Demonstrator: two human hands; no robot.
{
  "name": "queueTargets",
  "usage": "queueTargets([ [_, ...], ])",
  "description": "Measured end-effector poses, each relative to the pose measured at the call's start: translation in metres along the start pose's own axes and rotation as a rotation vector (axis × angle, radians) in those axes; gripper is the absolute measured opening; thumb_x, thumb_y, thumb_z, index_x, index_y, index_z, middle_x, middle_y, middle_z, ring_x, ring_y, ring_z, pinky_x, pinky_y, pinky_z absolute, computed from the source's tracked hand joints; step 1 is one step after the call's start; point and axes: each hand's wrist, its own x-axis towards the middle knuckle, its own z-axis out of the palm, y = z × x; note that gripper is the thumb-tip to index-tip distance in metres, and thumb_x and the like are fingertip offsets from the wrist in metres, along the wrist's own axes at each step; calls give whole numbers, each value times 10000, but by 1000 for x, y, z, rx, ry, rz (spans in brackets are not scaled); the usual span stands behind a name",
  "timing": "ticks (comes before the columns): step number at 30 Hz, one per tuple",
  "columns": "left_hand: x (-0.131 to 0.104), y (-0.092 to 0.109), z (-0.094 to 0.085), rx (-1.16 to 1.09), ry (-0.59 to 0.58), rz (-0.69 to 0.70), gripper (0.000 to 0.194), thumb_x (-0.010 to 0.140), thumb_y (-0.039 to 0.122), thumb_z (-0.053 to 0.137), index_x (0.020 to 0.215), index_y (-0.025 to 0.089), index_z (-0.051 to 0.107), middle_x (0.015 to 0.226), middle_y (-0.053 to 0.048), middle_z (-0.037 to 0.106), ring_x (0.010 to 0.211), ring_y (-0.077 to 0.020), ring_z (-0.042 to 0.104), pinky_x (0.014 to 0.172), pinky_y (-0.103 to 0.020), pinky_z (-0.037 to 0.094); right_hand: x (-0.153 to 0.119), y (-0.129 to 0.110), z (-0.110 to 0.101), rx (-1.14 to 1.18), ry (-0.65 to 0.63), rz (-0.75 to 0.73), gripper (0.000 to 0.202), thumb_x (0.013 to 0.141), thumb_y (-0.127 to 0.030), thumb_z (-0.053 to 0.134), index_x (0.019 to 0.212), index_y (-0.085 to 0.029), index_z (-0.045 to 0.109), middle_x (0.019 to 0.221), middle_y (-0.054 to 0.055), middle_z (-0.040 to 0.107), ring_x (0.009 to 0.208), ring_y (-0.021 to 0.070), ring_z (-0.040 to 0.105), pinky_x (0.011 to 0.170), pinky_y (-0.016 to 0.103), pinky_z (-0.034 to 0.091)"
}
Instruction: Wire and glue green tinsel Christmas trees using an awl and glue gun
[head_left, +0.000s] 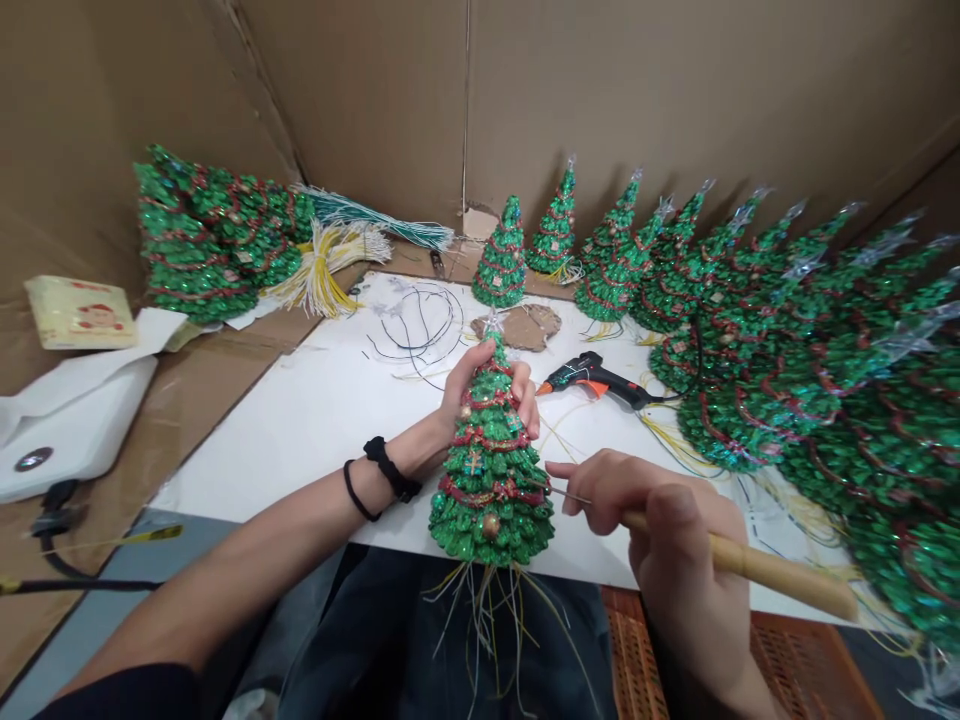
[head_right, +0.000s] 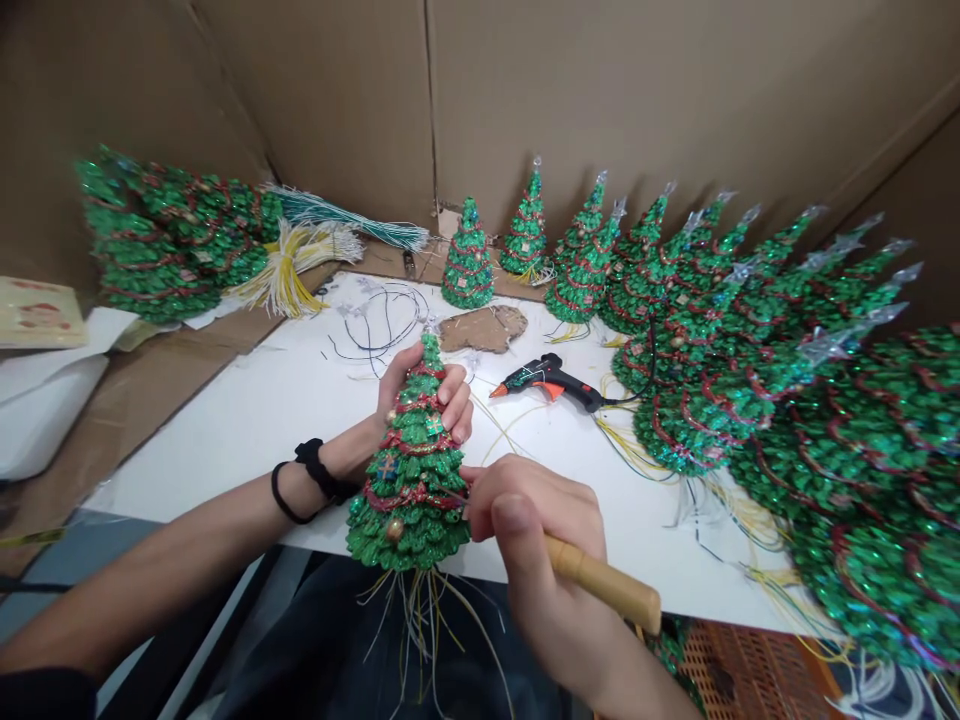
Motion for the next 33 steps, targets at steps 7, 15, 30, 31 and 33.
queueTargets([
  [7,1,0,-3,168,-217,107,535,873,593,362,550,195,519,471,-52,565,497,-208,608,478,-292,448,5,-4,2,-81,2,-41,415,996,-377,366,653,-208,528,583,-12,514,613,142,573,780,380,582],
  [15,12,0,-11,231,-383,164,502,796,600,479,548,169,553,468,-53,565,506,-231,640,519,-319,487,11,-10,4,-225,-53,-98,465,1014,-369,325,609,-201,478,554,-29,494,551,112,532,804,359,536],
  [30,12,-1,-18,154,-328,121,420,720,549,600,559,162,605,494,-48,606,540,-225,649,559,-322,503,0,14,16,97,73,41,521,1004,-328,309,506,-205,399,470,-49,379,497,108,491,841,379,566],
  [31,12,-1,-18,149,-328,122,419,724,549,600,559,164,609,493,-48,604,539,-224,647,555,-319,498,-1,15,17,106,79,33,523,1003,-328,311,502,-204,399,468,-48,378,498,109,495,837,383,568],
  [33,12,-2,-18,137,-332,118,418,729,551,601,564,167,618,495,-49,606,531,-218,641,545,-310,486,-1,17,19,115,89,19,528,1002,-326,310,497,-200,396,473,-46,382,500,107,498,840,384,567],
])
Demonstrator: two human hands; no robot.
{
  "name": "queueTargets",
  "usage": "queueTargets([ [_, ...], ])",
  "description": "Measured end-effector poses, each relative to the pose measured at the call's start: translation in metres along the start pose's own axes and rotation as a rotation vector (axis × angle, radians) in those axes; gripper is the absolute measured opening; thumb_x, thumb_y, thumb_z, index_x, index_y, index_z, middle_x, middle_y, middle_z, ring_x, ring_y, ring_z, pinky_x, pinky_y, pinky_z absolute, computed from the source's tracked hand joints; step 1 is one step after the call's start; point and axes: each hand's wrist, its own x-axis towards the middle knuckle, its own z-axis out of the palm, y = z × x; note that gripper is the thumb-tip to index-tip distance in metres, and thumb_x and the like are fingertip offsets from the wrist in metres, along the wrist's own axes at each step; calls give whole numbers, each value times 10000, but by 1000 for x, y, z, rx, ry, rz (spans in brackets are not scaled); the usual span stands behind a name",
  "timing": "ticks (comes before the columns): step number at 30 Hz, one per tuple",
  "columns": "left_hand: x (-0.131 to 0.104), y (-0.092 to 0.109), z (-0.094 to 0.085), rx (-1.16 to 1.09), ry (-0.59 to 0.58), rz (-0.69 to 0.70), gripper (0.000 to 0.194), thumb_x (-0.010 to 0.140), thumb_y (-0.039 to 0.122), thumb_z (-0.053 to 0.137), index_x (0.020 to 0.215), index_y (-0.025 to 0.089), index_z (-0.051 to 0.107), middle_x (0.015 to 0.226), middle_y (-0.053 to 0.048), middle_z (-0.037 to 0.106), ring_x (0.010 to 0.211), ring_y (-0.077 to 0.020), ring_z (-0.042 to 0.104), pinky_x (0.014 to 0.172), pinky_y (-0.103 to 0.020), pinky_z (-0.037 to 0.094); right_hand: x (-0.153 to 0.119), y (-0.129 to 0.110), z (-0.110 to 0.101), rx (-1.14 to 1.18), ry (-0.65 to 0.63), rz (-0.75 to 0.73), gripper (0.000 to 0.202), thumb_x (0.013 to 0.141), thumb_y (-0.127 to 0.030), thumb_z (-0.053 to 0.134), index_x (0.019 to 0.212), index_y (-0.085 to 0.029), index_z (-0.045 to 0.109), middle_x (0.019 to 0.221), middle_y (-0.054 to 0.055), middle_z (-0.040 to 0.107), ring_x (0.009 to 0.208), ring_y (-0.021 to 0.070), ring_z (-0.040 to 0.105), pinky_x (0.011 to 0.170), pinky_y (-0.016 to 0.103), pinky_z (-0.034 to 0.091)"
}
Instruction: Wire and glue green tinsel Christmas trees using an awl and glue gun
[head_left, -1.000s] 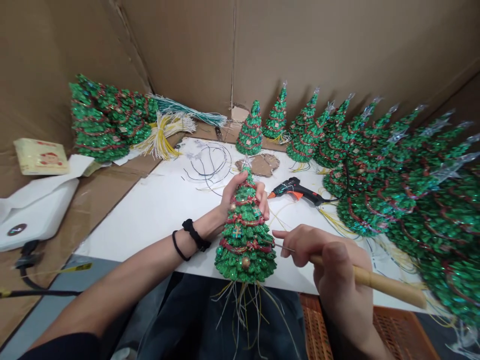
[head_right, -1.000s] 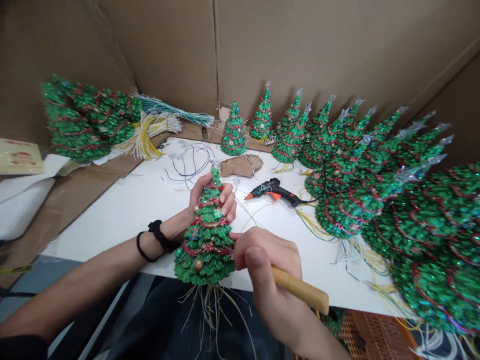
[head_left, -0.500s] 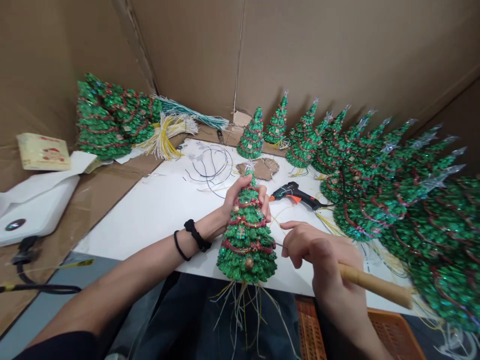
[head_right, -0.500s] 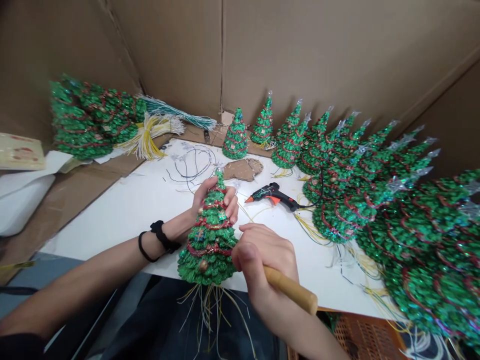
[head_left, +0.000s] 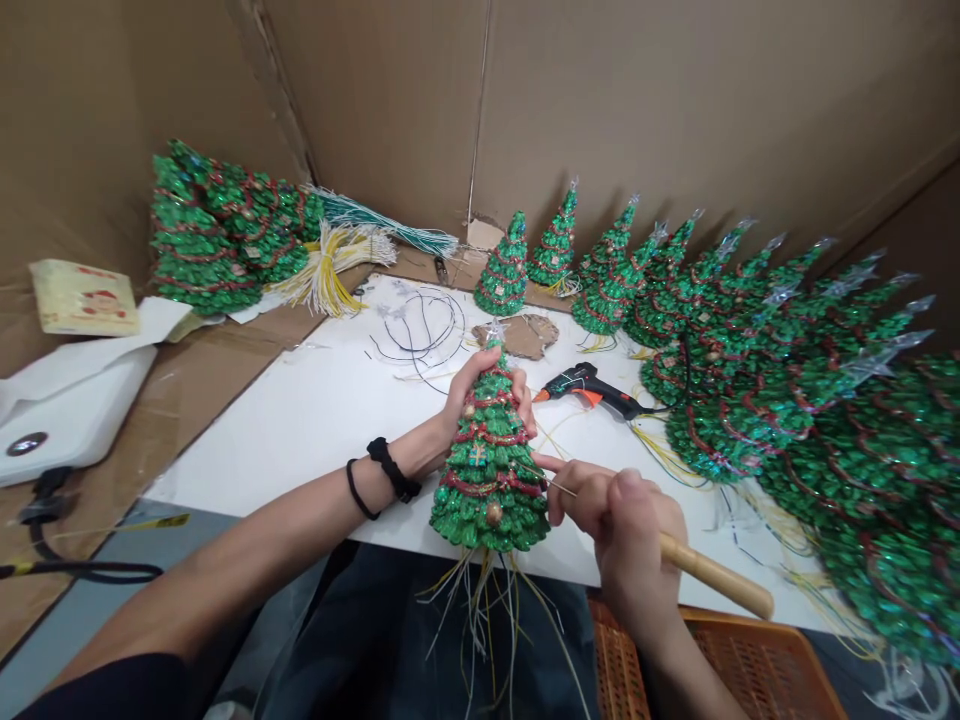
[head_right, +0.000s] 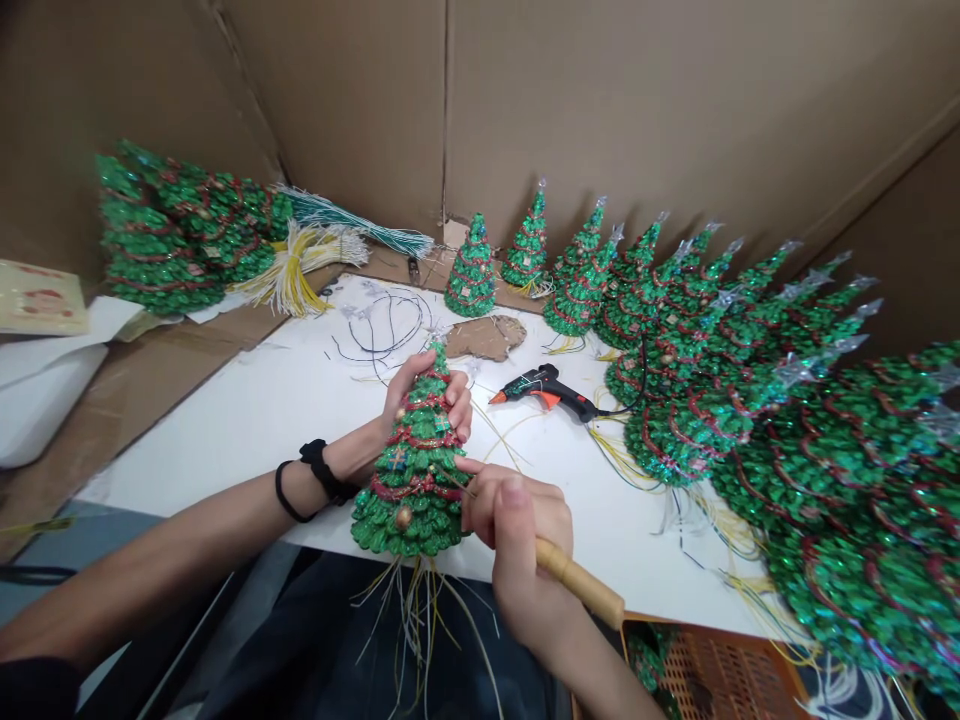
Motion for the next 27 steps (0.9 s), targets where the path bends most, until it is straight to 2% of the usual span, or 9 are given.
queueTargets([
  [6,-1,-1,-5,24,-17,9,435,762,570,565,602,170,626,519,-49,611,561,-216,651,527,-287,479,-5,10,2,59,47,-22,524,1002,-314,281,501,-202,381,470,-50,374,484,103,465,849,396,564],
  [11,-1,-1,-3,45,-10,30,432,786,551,541,619,160,614,528,-33,611,513,-183,625,527,-281,481,-10,13,4,0,34,-84,501,1008,-306,252,535,-199,375,515,-44,376,514,100,424,896,433,545],
  [14,-1,-1,-2,56,5,51,441,808,543,517,619,154,605,534,-30,610,518,-178,628,523,-271,477,-11,14,6,-96,12,-196,480,1012,-297,246,558,-199,365,541,-43,343,515,97,381,882,445,556],
  [20,-2,-2,0,52,29,30,471,804,579,500,615,156,588,528,-33,601,512,-189,631,489,-270,464,-14,14,6,-381,-81,-531,380,1004,-205,264,646,-201,392,628,-28,303,552,99,346,875,486,578],
  [27,1,0,0,60,49,34,445,770,561,539,594,156,590,511,-37,612,506,-195,638,501,-276,482,-16,17,4,-756,-215,-711,461,1022,-284,241,595,-218,402,619,-21,243,588,140,273,948,498,551],
])
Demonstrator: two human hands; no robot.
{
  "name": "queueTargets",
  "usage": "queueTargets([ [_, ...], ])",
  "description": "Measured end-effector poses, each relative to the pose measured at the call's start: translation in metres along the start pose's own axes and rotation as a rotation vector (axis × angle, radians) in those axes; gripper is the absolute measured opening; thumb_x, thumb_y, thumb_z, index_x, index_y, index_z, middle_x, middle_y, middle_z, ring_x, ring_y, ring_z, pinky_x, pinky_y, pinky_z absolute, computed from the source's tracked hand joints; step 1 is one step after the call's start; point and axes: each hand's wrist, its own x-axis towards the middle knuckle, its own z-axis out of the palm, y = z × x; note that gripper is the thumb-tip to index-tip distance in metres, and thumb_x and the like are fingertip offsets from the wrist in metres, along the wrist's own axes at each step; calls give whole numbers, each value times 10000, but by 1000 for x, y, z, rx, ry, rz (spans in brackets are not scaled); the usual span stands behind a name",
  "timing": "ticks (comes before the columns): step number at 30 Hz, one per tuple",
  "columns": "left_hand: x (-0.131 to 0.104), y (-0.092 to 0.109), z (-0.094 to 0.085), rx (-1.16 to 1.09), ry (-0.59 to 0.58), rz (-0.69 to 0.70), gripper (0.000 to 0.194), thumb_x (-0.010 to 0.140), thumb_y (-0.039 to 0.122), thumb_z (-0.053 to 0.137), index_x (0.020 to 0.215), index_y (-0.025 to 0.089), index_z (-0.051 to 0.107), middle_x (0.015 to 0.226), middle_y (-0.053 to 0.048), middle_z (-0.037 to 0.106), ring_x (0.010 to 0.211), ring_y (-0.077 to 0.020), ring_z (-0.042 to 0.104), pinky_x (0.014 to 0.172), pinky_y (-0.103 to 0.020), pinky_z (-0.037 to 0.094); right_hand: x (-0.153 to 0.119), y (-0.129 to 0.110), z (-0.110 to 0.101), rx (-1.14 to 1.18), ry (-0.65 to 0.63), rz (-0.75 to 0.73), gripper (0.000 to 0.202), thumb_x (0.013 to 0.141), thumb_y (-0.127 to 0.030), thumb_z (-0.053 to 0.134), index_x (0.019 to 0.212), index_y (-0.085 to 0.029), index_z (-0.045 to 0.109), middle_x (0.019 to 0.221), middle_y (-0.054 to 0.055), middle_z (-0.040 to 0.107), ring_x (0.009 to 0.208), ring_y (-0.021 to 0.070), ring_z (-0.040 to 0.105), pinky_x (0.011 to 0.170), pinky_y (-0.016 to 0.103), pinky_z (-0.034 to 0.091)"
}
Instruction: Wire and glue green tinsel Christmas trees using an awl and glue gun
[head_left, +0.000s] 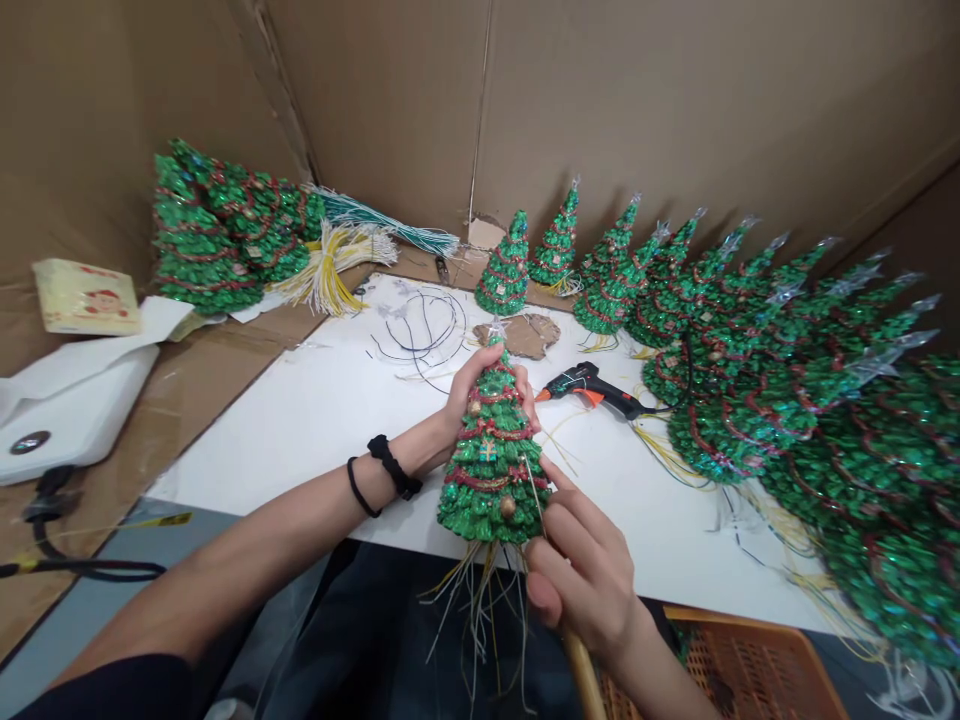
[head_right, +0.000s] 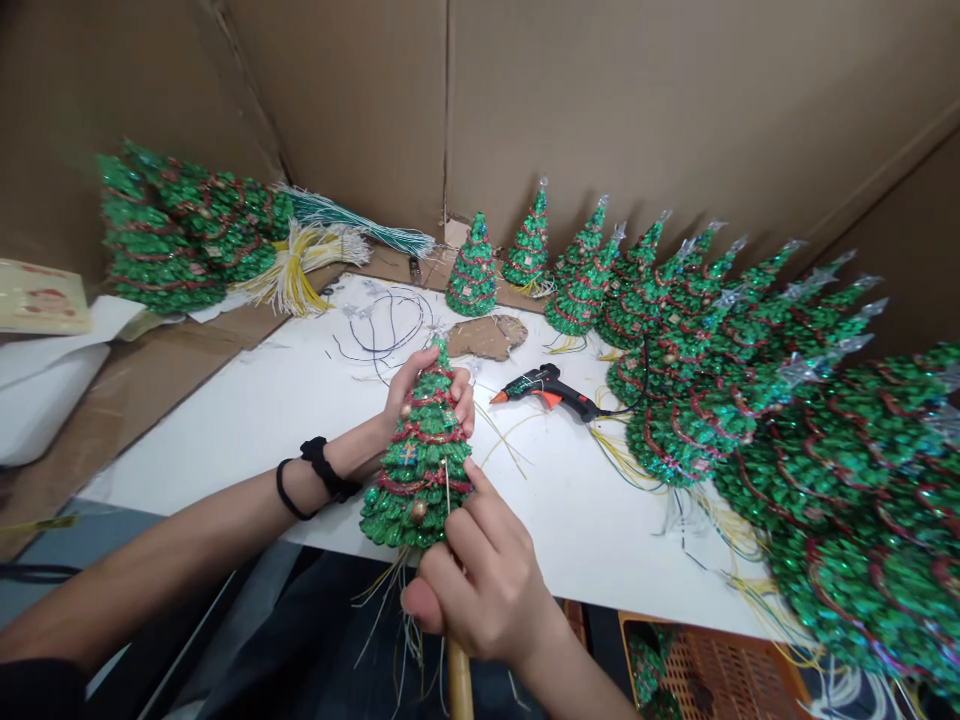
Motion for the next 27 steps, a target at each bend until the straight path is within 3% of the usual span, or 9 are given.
queueTargets([
  [6,4,-2,-4,-16,53,9,437,789,543,516,601,156,593,513,-49,618,515,-216,656,500,-289,494,-5,6,-1,-19,-36,25,453,1013,-363,303,605,-228,448,610,-22,282,582,144,341,961,479,548],
  [12,4,-1,-1,-19,170,-28,439,759,551,545,586,151,596,506,-51,622,481,-207,641,491,-294,490,-14,13,3,-77,74,16,403,1010,-342,315,686,-214,519,631,0,377,681,157,512,907,425,586],
  [27,3,-1,1,-110,266,-137,432,752,549,553,561,164,589,430,-53,572,382,-179,549,407,-279,443,-25,23,13,-77,174,57,338,986,-282,349,693,-219,506,640,1,383,748,184,555,815,426,607],
])
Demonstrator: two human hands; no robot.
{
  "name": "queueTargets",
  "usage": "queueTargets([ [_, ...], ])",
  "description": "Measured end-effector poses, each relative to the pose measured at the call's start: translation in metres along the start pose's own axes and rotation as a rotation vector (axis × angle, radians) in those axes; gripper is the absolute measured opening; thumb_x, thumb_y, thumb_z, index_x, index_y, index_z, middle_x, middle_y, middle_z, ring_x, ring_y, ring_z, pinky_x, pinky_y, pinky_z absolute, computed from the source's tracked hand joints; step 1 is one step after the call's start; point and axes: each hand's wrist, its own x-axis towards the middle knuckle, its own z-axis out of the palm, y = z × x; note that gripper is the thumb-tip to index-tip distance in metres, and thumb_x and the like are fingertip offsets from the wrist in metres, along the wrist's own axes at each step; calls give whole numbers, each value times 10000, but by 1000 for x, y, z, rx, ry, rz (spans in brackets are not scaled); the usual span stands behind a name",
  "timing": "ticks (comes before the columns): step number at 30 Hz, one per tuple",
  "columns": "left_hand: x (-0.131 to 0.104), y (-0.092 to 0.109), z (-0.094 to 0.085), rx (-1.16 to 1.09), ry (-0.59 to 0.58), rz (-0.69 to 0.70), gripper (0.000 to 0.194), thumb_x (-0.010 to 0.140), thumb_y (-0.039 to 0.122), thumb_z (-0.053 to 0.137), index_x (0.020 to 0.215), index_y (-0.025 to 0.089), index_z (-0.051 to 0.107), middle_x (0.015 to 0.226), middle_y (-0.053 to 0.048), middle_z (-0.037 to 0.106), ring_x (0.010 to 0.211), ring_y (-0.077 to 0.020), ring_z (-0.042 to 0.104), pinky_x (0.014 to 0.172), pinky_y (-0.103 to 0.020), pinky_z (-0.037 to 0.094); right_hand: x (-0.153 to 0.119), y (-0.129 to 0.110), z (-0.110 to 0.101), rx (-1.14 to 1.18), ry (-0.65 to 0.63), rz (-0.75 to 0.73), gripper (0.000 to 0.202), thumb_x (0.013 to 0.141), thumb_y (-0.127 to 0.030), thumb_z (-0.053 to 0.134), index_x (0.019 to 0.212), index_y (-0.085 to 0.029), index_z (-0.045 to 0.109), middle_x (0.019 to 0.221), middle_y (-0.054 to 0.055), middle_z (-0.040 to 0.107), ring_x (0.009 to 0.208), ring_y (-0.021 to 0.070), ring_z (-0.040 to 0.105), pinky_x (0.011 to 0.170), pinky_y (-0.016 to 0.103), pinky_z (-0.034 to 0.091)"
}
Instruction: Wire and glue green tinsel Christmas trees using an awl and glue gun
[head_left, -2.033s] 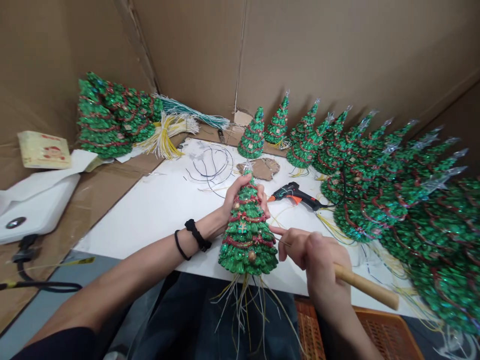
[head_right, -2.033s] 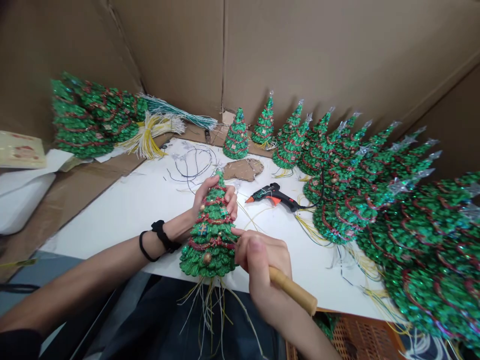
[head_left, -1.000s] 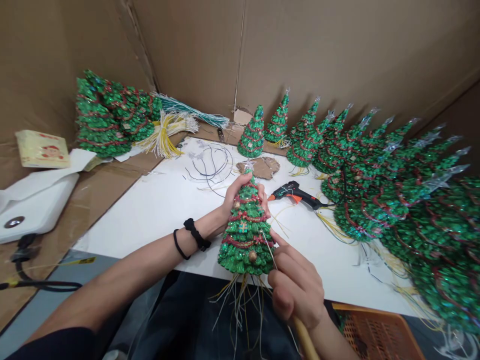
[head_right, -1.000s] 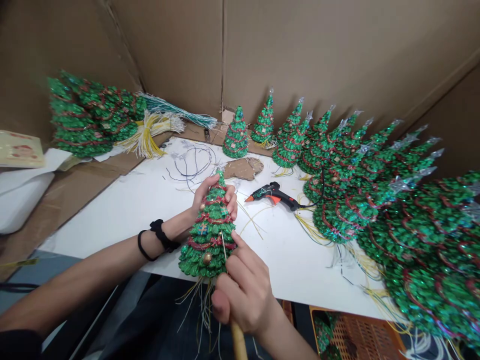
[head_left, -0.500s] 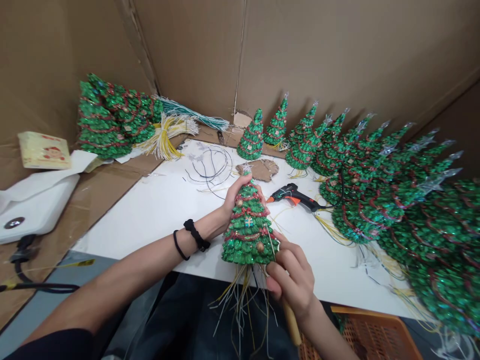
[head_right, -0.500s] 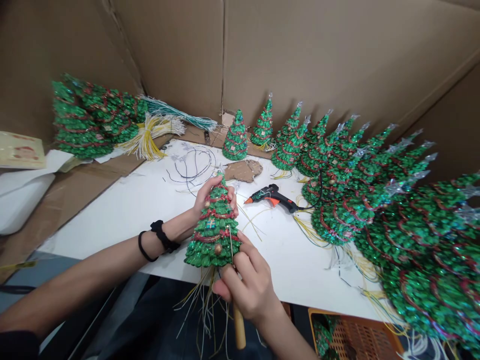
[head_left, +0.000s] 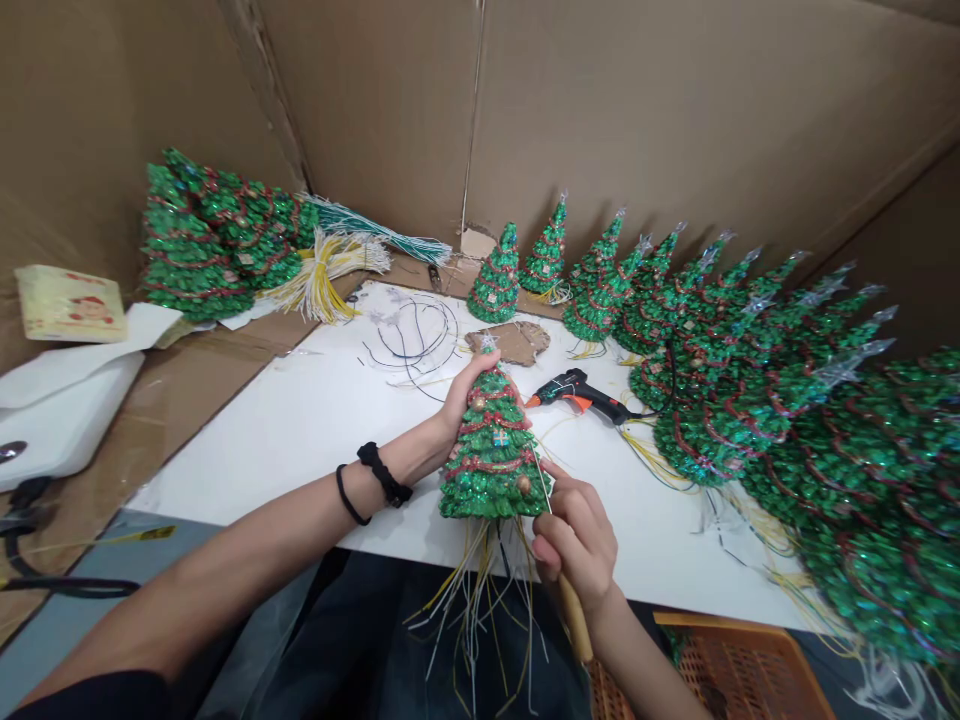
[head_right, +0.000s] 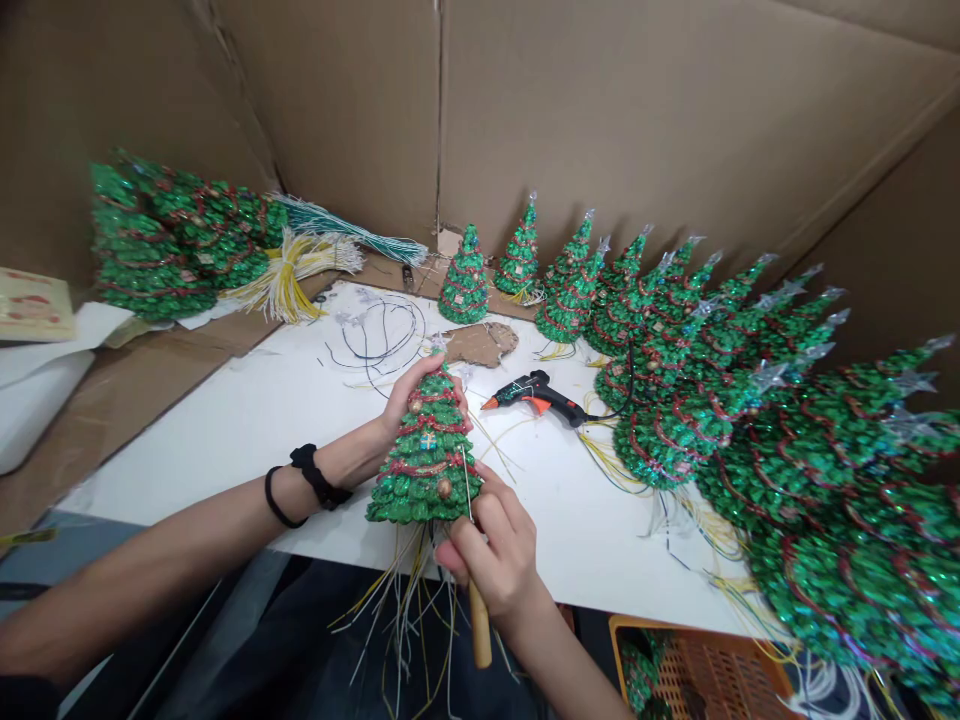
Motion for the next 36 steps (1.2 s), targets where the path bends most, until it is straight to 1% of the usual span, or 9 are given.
queueTargets([
  [2,1,-1,-2,-13,18,-8,432,749,550,562,547,168,580,435,-56,574,390,-189,561,410,-287,450,1,1,2,-2,22,6,348,987,-280,343,686,-217,506,645,2,386,727,181,549,793,414,604],
  [6,3,-4,-8,-51,97,56,407,755,515,577,538,170,568,431,-26,553,370,-172,552,407,-274,449,-3,5,4,-76,39,64,301,970,-290,417,705,-216,537,686,20,408,837,217,574,698,362,574],
  [8,3,-5,-9,-62,104,77,406,760,511,573,541,170,565,426,-14,542,351,-160,533,396,-267,440,-4,6,4,-75,60,101,304,970,-304,424,703,-215,541,689,17,406,836,218,573,701,360,557],
  [11,3,-5,-8,-75,59,67,428,769,527,560,518,181,535,412,-10,518,385,-185,566,416,-284,459,1,1,-1,86,87,191,316,980,-329,393,725,-216,541,669,1,423,708,176,538,747,383,553],
  [16,-1,0,-4,1,-137,113,414,773,525,541,573,164,571,505,-38,592,440,-178,597,444,-272,465,18,-6,-20,536,171,524,330,982,-279,336,726,-216,535,635,-15,477,648,148,506,765,409,550],
  [21,-7,4,2,167,-301,212,422,775,538,532,624,153,614,549,-55,627,518,-208,639,502,-300,496,31,-9,-36,736,20,667,395,981,-354,333,674,-207,535,616,-9,502,651,153,528,827,475,545],
  [24,-8,5,5,211,-309,231,427,770,549,528,623,158,614,539,-54,622,528,-221,645,494,-308,491,35,-11,-40,758,-35,696,399,979,-393,346,676,-215,536,628,-13,509,660,153,524,852,480,537],
  [29,-7,5,6,223,-316,190,450,756,578,519,613,162,614,530,-73,635,536,-226,645,527,-321,497,38,-12,-42,774,-77,782,456,976,-449,335,624,-218,510,591,-21,491,632,151,516,847,445,529],
  [36,-10,5,7,226,-312,197,426,759,558,540,626,160,615,543,-69,644,550,-228,654,526,-321,506,43,-4,-44,918,-112,844,500,982,-430,337,566,-207,501,539,-23,462,592,144,502,819,390,512],
])
